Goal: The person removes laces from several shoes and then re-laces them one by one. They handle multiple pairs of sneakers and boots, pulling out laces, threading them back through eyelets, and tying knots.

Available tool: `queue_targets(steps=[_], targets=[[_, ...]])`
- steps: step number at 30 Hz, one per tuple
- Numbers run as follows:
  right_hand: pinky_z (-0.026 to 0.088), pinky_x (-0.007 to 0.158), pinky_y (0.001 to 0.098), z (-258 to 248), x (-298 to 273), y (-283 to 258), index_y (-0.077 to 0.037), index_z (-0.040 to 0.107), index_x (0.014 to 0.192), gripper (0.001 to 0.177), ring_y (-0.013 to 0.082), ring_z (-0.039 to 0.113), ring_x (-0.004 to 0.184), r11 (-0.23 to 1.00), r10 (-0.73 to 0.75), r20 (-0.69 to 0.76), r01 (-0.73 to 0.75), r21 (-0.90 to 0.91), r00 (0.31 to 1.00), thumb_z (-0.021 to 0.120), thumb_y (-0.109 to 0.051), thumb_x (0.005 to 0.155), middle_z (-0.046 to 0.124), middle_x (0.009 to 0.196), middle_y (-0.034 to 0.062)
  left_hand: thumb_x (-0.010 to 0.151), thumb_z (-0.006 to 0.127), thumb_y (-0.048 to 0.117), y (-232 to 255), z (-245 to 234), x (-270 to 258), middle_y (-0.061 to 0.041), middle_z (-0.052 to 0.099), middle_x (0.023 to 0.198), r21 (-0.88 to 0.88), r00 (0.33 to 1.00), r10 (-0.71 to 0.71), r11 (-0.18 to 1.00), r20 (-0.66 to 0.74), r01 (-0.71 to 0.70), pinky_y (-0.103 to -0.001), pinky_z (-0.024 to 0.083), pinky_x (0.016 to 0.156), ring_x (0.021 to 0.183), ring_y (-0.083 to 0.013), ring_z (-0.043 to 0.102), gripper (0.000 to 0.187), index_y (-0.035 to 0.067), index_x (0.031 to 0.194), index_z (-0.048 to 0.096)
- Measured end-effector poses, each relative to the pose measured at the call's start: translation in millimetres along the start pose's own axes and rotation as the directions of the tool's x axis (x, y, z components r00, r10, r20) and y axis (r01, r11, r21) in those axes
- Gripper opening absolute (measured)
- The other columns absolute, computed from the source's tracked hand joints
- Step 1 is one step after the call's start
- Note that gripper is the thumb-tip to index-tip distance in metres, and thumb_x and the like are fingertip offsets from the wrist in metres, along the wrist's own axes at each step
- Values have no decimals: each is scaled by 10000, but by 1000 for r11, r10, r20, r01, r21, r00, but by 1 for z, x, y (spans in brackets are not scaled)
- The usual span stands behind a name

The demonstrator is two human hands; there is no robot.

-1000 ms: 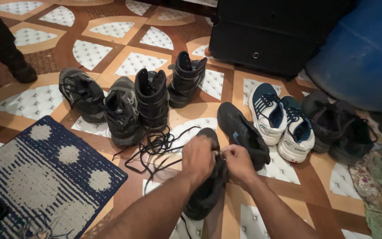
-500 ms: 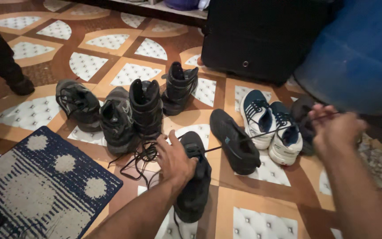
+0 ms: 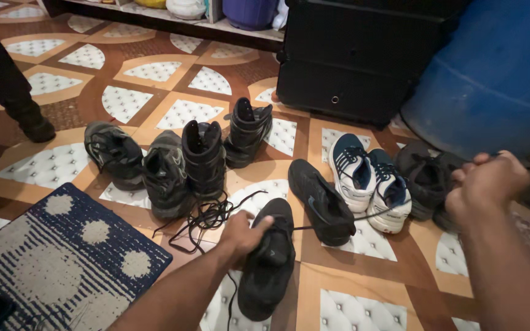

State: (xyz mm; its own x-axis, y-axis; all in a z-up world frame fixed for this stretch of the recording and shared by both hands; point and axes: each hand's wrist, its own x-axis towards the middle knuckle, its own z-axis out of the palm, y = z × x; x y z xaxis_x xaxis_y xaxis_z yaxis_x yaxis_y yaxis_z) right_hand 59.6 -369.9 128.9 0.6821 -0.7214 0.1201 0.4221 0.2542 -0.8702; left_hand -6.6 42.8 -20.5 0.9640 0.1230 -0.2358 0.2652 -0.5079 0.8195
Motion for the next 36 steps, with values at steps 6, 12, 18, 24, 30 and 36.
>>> queue_targets(steps=[6,12,18,24,30,36], targets=[[302,459,264,5,-18,1,-114,530,1191,153,60,440,553,976,-68,-47,56,-209,997,411,-126,1095,552,777,-23,847,758,368,-45,-23,12,-159,800,846,150,996,7,989,89,-21,-379,572,742,759,-234,762,350,34,943,801],[410,452,250,-41,37,5,-123,506,1207,195,62,517,556,950,-195,-142,151,-274,970,413,-82,1041,610,822,-18,834,802,311,-85,-82,53,-121,733,721,30,997,75,997,-1,-75,-362,520,664,686,-158,624,347,-36,821,804],[344,503,292,-61,37,9,-33,553,943,148,99,457,623,855,-262,-70,198,-479,963,498,-69,1075,522,756,-11,781,836,397,-80,-131,40,-177,798,890,-90,1000,18,996,-8,-18,-326,550,724,784,-199,691,473,-53,926,814],[473,595,231,-16,-41,32,-49,747,1060,117,77,613,703,753,-95,233,223,-619,968,638,-67,1024,736,913,48,700,779,737,7,-100,-28,-175,437,1419,541,994,58,841,-92,1,-488,465,1024,1302,-338,497,1010,130,1450,482],[515,569,256,20,-149,97,12,707,1112,187,120,660,683,801,227,512,140,-582,828,608,-30,958,763,903,114,694,788,704,75,-57,-67,-134,553,1306,637,949,204,705,241,-313,-465,451,1028,1253,-326,526,870,112,1302,599],[560,592,273,36,-222,135,14,741,1018,154,126,706,676,714,426,460,23,-699,779,651,-63,919,775,822,79,832,762,430,60,-25,-57,-186,713,1085,547,935,231,762,270,-347,-431,556,914,1039,-359,700,445,68,1090,754]])
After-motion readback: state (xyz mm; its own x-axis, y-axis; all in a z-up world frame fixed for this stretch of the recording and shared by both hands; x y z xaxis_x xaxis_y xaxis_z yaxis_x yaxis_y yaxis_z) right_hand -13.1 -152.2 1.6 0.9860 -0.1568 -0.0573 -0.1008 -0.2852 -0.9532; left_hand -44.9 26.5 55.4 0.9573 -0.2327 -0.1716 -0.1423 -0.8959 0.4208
